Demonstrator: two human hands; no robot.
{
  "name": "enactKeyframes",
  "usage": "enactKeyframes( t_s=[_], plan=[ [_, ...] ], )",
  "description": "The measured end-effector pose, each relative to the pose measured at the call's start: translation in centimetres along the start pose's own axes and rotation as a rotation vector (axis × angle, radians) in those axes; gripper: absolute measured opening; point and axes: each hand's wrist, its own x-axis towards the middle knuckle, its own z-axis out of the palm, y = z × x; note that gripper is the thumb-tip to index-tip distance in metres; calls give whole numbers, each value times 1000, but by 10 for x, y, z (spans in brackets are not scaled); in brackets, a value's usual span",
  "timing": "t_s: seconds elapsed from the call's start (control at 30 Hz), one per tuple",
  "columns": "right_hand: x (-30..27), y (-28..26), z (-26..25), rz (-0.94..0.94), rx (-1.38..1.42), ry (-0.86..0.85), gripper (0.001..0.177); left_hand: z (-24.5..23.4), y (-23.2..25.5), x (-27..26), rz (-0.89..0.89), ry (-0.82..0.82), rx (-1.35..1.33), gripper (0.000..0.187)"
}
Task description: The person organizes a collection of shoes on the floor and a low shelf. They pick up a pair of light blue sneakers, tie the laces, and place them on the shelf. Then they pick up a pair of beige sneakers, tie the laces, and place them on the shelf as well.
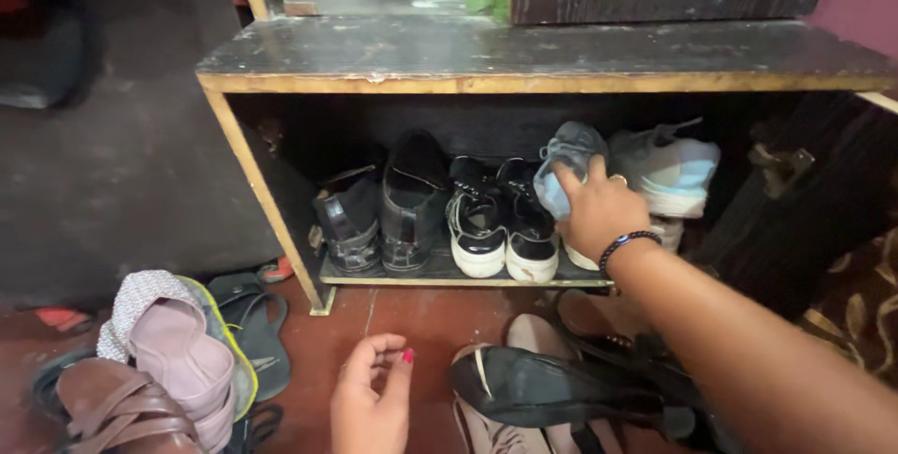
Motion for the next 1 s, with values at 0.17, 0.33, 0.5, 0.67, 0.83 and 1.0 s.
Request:
enactKeyframes(
  t_s=[0.17,0.33,0.5,0.67,0.83,1.0],
  plan=[
    [33,2,45,153,-33,-125,65,-3,-1,-1,-237,-30,44,22],
    [85,109,62,379,59,-253,60,0,-14,-6,-188,-61,-30,23],
    [66,103,49,319,13,-201,65,8,-7,-2,-314,-113,-10,23],
    [41,88,45,294,114,-96,66,8,-12,-13,-239,-184,2,24],
    [47,76,32,300,84,-140,87,12,-15,-6,-148,-162,8,23],
    [43,65,31,379,67,-144,86,13,-14,-12,-283,-217,37,23]
  ],
)
